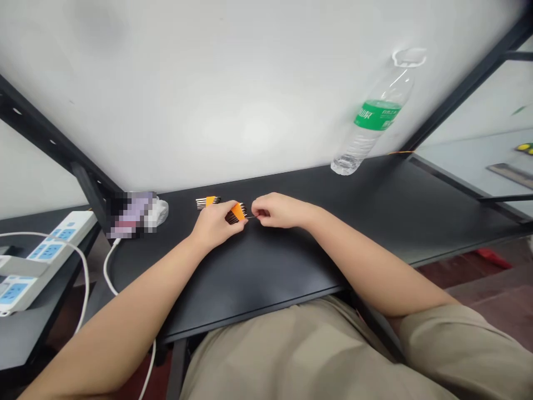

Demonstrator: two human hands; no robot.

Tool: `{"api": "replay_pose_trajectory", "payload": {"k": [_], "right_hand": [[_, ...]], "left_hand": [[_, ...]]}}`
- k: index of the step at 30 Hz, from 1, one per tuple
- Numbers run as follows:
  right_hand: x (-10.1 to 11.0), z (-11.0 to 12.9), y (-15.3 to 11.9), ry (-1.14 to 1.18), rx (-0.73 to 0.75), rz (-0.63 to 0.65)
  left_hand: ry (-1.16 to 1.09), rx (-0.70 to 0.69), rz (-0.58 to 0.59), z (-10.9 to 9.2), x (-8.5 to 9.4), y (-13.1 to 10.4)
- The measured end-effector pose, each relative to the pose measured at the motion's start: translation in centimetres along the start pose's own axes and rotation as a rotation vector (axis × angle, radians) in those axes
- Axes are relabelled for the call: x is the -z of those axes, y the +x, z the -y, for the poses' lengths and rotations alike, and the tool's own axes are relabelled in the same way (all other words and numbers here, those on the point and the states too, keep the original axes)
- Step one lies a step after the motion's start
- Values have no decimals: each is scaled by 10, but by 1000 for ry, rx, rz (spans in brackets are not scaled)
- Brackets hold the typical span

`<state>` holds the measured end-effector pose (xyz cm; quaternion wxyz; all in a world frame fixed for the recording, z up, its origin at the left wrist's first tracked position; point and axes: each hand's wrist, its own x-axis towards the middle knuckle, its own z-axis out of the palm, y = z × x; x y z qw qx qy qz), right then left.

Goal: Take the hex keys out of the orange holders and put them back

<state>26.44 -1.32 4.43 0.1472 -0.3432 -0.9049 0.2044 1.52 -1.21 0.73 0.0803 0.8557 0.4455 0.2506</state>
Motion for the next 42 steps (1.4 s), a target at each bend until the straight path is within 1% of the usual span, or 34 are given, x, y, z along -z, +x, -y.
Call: {"api": "replay_pose_trajectory", "payload": {"k": [8, 13, 19, 25, 29, 32, 37, 40, 42], "right_hand": [[1, 2, 0, -70, 37, -51], [2, 4, -2, -126, 57, -64], [4, 7, -3, -147, 66, -67], [2, 8, -4, -178, 64, -69], [0, 8, -4, -200, 76, -100], [-4, 6, -2, -162, 81, -145], [-12, 4, 5, 6, 83, -201], [-15, 3, 7, 96, 79, -246], [-16, 0, 6, 125, 77, -299]], "left_hand": [[0, -7, -22, 1, -1, 0], [0, -21, -1, 2, -1, 0], [-28, -16, -19, 3, -2, -1], [-31, -17, -23, 3, -2, 0], [-16, -8, -21, 5, -2, 0], [-9, -4, -19, 5, -2, 0], [-49, -33, -17, -1, 0, 0], [-80, -14, -21, -3, 2, 0], [-97, 11, -41, -3, 2, 0]]}}
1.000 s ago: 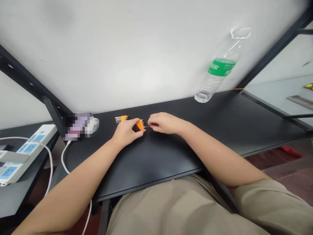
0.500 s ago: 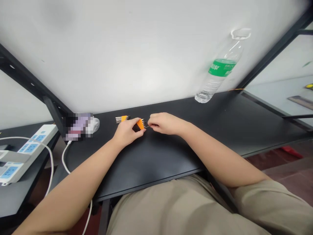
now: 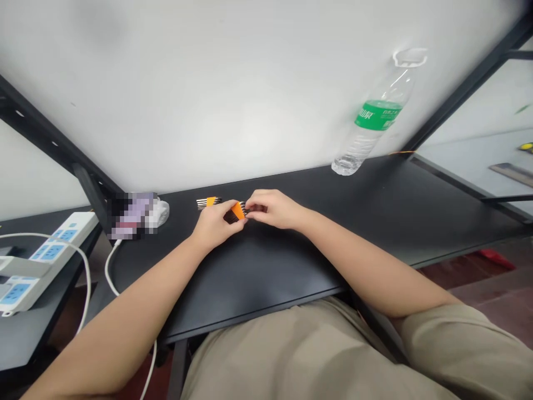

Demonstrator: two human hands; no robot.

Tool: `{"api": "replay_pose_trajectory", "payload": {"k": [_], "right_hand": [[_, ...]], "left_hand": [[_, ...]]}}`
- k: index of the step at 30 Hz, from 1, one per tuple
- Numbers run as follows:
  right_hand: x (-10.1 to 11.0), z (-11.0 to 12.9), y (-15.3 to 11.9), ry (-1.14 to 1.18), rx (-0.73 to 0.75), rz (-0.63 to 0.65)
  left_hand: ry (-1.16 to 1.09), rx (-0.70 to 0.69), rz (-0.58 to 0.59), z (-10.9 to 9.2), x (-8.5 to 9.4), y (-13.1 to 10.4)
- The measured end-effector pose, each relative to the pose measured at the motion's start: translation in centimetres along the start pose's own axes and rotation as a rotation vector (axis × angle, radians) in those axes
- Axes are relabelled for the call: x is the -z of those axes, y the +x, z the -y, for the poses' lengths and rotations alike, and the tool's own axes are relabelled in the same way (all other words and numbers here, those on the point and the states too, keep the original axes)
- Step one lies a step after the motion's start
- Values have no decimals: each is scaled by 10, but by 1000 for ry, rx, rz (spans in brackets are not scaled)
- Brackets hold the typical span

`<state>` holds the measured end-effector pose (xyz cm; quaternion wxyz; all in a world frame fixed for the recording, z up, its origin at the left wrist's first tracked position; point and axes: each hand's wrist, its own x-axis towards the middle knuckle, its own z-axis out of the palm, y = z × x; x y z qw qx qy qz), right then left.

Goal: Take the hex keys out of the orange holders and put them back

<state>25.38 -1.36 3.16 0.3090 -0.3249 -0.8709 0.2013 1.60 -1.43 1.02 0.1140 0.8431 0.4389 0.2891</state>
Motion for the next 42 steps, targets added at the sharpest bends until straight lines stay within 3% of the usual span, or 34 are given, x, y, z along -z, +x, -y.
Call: {"api": "replay_pose_trajectory", "payload": {"k": [3, 7, 18, 23, 31, 42], "right_hand": [[0, -5, -2, -12, 12, -57], [-3, -9, -2, -52, 49, -38], [-9, -4, -2, -75, 63, -6], [-9, -4, -1, -68, 33, -53], [-13, -2, -1, -123, 21, 3], [-10, -4, -3, -149, -85, 62]], "left_hand": [[-26, 47, -40, 3, 0, 0], [-45, 80, -54, 5, -1, 0], [-11, 44, -46, 5, -1, 0], [16, 41, -43, 5, -1, 0], [26, 38, -29, 6, -1, 0], [-22, -29, 105, 4, 1, 0]]}}
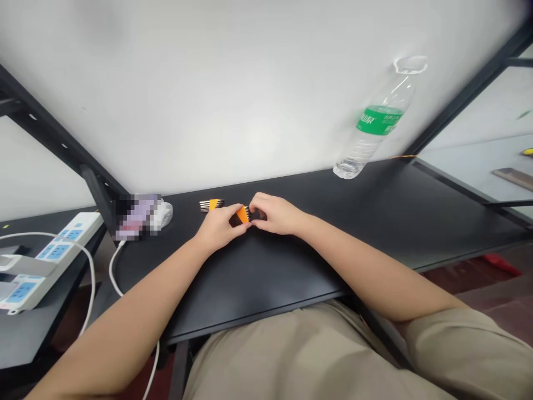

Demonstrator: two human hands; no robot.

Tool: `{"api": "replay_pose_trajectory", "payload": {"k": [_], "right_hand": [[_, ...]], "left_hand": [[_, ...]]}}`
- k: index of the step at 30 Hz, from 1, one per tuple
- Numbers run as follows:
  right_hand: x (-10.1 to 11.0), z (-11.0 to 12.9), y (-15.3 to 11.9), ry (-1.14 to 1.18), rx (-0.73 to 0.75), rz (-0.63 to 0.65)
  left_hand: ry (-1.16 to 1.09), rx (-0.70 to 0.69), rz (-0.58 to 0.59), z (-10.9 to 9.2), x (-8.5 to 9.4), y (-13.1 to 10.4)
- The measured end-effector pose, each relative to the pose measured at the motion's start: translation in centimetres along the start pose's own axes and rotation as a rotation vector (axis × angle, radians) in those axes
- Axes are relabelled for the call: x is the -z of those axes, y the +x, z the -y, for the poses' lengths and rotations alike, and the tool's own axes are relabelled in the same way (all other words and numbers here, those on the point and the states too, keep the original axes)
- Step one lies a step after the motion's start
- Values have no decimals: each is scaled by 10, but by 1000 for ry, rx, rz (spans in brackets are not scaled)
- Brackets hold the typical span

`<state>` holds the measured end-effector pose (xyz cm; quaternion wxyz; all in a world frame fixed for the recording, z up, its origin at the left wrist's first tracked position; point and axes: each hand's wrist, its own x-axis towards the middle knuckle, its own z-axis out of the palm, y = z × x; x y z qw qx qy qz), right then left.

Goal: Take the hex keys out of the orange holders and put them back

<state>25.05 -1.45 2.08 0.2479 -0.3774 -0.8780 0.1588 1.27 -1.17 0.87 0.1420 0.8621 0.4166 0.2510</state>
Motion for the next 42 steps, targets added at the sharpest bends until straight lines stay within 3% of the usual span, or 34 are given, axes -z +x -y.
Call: {"api": "replay_pose_trajectory", "payload": {"k": [5, 8, 12, 15, 17, 20, 24, 27, 31, 35, 39, 42], "right_hand": [[-6, -1, 0, 103, 50, 83], [-17, -2, 3, 86, 39, 63], [-25, -10, 7, 23, 28, 19], [-23, -25, 7, -37, -71, -29], [-20, -36, 6, -103, -155, -53], [-17, -50, 4, -181, -222, -48], [-16, -52, 4, -243, -203, -57], [-16, -38, 5, -222, -113, -138], [-19, -12, 7, -14, 95, -235], [-30, -1, 9, 125, 112, -154], [-39, -7, 11, 175, 56, -32], [-41, -11, 13, 202, 37, -2]], "left_hand": [[-29, -18, 65, 0, -1, 1], [-19, -27, 81, 1, 0, 0], [-17, -50, 2, 7, 4, 1], [100, -22, -120, 27, 9, 5], [225, 98, -164, 47, 12, 10], [270, 247, -34, 76, 17, 14], [276, 187, 30, 92, 21, 13], [234, 101, 45, 88, 24, 11], [106, 61, 100, 70, 27, 11], [51, -94, 273, 48, 30, 10], [-13, -68, 381, 34, 38, 7], [-43, -52, 368, 29, 39, 6]]}}
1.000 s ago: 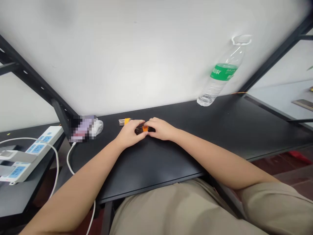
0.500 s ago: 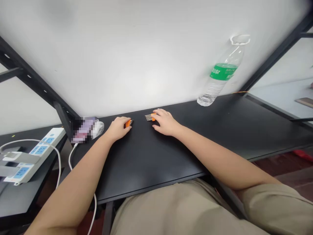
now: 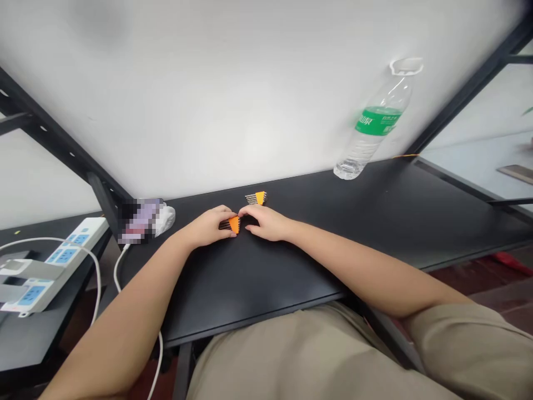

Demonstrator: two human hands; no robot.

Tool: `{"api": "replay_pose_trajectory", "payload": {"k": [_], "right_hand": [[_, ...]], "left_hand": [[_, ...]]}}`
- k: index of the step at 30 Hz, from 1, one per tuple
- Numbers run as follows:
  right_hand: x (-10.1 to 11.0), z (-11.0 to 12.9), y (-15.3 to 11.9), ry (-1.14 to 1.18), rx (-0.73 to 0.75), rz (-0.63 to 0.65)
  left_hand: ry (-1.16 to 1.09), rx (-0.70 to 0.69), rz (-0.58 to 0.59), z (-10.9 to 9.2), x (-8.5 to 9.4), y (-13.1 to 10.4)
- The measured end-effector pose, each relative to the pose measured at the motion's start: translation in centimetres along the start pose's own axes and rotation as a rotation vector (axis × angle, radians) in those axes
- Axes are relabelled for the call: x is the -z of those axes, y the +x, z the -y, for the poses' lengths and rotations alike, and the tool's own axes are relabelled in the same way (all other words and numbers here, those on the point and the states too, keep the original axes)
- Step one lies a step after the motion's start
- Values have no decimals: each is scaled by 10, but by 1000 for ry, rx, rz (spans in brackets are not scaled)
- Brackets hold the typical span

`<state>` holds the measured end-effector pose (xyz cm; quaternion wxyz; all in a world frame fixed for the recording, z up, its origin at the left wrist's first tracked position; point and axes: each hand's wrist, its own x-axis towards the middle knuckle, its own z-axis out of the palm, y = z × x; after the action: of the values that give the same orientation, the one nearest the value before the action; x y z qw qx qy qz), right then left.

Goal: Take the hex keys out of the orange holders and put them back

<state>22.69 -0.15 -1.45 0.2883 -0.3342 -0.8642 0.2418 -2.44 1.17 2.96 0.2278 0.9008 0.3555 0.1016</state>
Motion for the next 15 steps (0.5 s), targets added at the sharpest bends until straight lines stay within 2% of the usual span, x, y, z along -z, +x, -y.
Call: {"api": "replay_pose_trajectory", "payload": {"k": [7, 15], "right_hand": [[-1, -4, 3, 31, -12, -4], [6, -15, 4, 498, -159, 128]], "left_hand": [[144, -82, -161, -12, -16, 4], [200, -74, -209, -17, -24, 5]]}}
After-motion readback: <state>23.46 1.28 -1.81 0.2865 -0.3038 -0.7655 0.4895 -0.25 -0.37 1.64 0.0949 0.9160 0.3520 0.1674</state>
